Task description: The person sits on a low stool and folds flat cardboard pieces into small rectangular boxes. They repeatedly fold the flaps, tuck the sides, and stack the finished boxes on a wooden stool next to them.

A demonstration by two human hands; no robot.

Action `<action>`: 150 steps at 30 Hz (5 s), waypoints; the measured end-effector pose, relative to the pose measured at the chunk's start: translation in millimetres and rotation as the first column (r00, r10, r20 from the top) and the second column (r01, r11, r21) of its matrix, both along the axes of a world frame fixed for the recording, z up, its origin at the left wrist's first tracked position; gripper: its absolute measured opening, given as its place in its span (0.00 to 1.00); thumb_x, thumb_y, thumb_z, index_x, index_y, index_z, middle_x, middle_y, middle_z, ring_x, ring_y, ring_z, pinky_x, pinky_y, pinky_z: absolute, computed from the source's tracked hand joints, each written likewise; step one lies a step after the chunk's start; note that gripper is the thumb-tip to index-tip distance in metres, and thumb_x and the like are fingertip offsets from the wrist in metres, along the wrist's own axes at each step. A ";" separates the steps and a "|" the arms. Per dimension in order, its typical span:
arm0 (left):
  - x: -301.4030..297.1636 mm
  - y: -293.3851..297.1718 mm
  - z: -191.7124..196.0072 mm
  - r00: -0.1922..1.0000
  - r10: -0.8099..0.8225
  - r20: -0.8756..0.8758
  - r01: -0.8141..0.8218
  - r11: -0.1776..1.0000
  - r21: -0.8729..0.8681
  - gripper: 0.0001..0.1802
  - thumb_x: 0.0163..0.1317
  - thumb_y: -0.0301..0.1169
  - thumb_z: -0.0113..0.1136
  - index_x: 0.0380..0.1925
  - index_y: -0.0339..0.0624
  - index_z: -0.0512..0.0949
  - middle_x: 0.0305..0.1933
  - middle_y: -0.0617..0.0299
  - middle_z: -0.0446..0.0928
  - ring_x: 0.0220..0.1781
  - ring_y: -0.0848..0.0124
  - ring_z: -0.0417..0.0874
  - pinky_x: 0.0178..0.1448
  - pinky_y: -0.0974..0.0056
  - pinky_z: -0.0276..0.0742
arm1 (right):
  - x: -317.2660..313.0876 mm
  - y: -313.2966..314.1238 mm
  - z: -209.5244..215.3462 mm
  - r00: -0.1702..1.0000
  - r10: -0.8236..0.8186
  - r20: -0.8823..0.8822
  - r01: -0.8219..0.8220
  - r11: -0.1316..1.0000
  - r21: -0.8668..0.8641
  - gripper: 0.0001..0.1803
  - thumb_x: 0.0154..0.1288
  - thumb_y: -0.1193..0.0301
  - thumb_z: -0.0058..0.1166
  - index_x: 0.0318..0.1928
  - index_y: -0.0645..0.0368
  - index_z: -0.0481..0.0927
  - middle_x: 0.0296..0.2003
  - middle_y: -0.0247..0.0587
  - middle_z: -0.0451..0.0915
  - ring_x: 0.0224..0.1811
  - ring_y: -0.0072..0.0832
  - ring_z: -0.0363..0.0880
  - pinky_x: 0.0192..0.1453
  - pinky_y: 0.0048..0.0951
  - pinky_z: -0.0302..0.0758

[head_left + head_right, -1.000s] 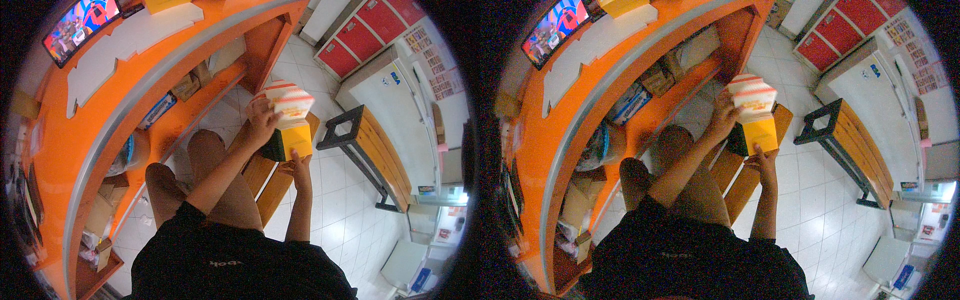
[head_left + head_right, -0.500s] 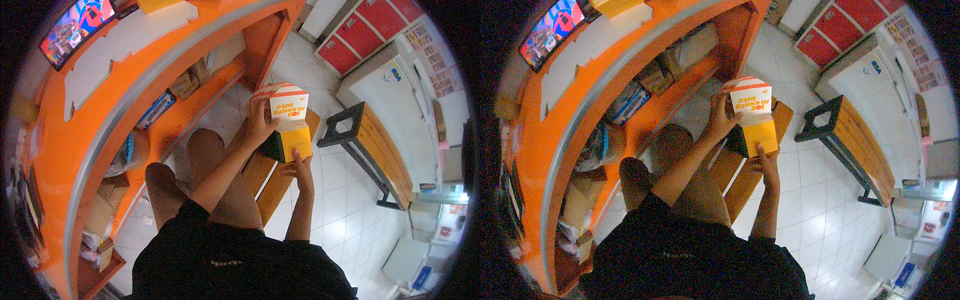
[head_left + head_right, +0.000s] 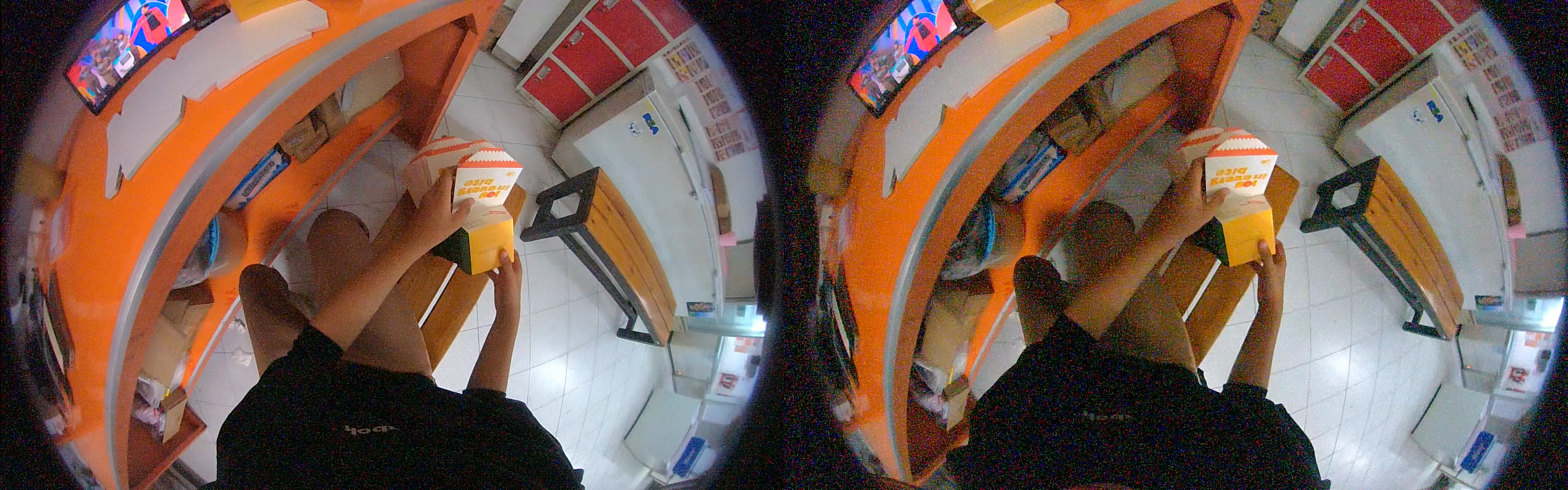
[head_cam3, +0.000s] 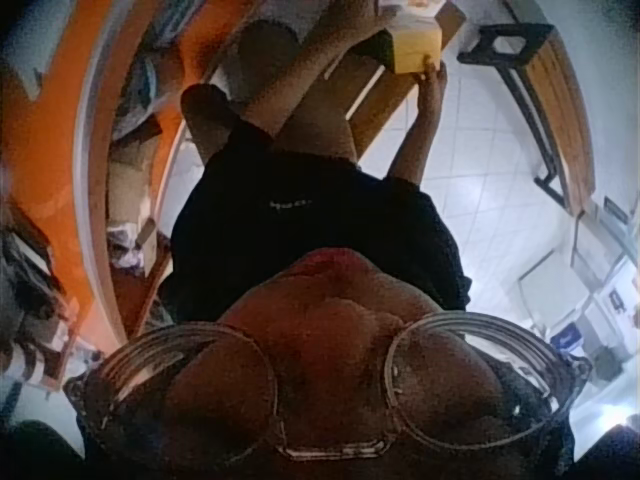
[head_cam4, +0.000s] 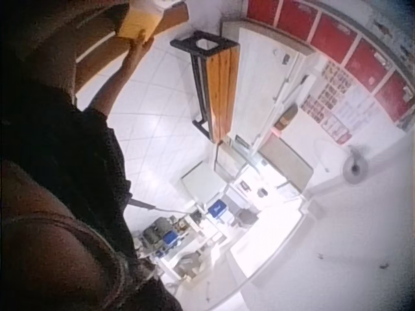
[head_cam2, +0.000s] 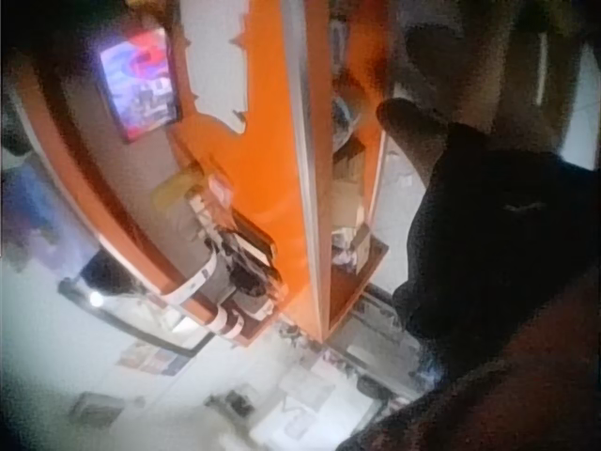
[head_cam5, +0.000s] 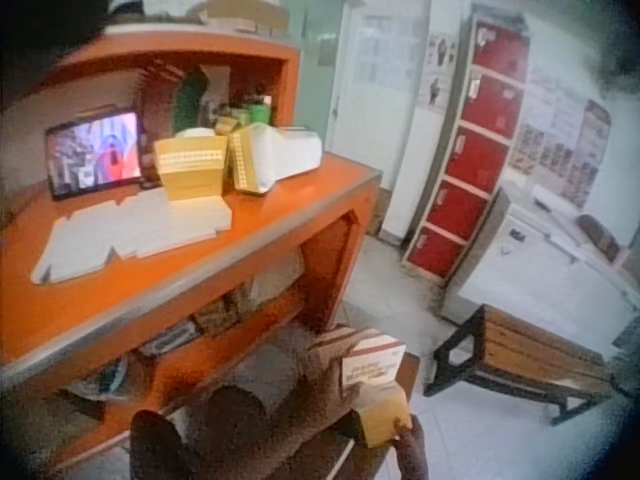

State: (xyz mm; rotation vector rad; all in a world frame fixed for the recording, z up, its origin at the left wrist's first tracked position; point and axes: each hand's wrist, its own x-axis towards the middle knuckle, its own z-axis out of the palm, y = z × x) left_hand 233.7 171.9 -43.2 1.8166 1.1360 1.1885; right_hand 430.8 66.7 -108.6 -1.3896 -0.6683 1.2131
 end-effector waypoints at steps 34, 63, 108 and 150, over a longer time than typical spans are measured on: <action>0.8 54.9 -59.2 0.920 0.283 -0.270 -0.249 0.956 0.154 0.45 0.43 0.31 0.69 0.64 0.46 0.57 0.63 0.50 0.62 0.65 0.51 0.61 0.64 0.50 0.61 | -49.9 81.3 12.2 0.261 -0.004 0.965 -0.259 0.963 0.074 0.35 0.62 0.53 0.51 0.62 0.62 0.61 0.55 0.57 0.69 0.57 0.49 0.67 0.59 0.43 0.66; -4.2 73.8 -194.4 0.889 0.443 0.117 -0.252 0.685 -0.683 0.42 0.42 0.52 0.71 0.53 0.39 0.68 0.52 0.52 0.73 0.58 0.62 0.71 0.60 0.59 0.68 | -21.9 205.0 13.2 0.480 0.767 0.426 -0.522 0.640 -0.563 0.25 0.59 0.50 0.55 0.42 0.60 0.79 0.33 0.35 0.80 0.32 0.29 0.77 0.31 0.31 0.74; -37.9 -23.5 -53.3 0.953 0.168 -0.253 -0.087 0.949 0.303 0.26 0.48 0.38 0.65 0.48 0.42 0.74 0.59 0.51 0.66 0.62 0.52 0.64 0.65 0.51 0.59 | -12.5 70.0 -60.8 0.523 0.171 0.835 -0.252 0.967 -0.040 0.26 0.45 0.69 0.72 0.43 0.60 0.73 0.26 0.37 0.76 0.19 0.21 0.73 0.25 0.25 0.72; -40.3 -81.5 -1.5 0.865 0.045 0.500 0.168 0.913 -0.372 0.19 0.63 0.37 0.54 0.48 0.34 0.72 0.47 0.54 0.77 0.47 0.65 0.78 0.55 0.61 0.70 | -118.0 -97.5 50.2 0.828 0.091 -0.554 -0.114 0.993 -0.006 0.26 0.69 0.58 0.45 0.62 0.55 0.58 0.58 0.42 0.68 0.57 0.35 0.70 0.60 0.47 0.70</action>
